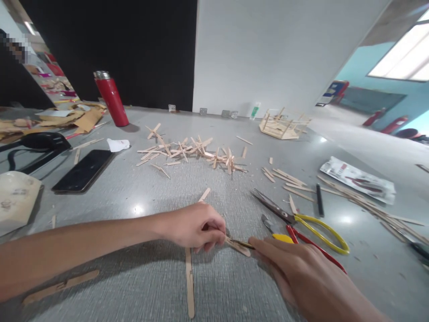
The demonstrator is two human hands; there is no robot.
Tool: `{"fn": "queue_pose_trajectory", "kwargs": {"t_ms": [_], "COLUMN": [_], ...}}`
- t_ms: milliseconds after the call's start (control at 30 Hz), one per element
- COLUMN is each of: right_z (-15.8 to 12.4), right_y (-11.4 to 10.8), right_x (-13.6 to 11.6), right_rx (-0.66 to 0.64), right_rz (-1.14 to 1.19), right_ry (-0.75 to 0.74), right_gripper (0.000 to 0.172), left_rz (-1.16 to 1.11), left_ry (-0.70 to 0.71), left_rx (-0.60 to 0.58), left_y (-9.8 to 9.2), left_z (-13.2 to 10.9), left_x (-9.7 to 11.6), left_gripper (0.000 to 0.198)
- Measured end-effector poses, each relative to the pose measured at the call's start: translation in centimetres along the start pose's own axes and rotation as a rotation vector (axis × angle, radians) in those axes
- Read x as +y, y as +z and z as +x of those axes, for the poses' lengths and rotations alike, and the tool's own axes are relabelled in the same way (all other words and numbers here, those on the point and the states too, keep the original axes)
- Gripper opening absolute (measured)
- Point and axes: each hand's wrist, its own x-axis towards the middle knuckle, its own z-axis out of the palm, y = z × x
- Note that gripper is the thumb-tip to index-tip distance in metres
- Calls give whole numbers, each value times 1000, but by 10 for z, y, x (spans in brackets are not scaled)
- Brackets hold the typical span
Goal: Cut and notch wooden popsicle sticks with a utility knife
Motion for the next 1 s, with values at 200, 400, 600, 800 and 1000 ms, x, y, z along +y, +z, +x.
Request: {"fn": "queue_pose_trajectory", "kwargs": {"t_ms": [200,400,600,800,1000], "right_z": [20,31,16,26,31], "right_y": [-18,-25,-9,2,1], "right_x": [8,17,7,-6,0], "right_rx": [-138,-225,-210,-164,-177], "right_rz": [228,242,77,46,83], "right_ry": [15,-20,-51,-72,-139], "right_gripper": [28,27,39,18,20], "left_rz": [2,-2,-14,-18,-29], "left_ry": [27,31,16,33,53], "left_rx": [-7,-22,-25,-26,-27], "left_y": [0,-2,-2,-2,-3], "left_z": [-1,0,2,2,1], "left_x": [-1,-2,-4,-4,-4], "left_gripper": [19,17,18,21,22]}}
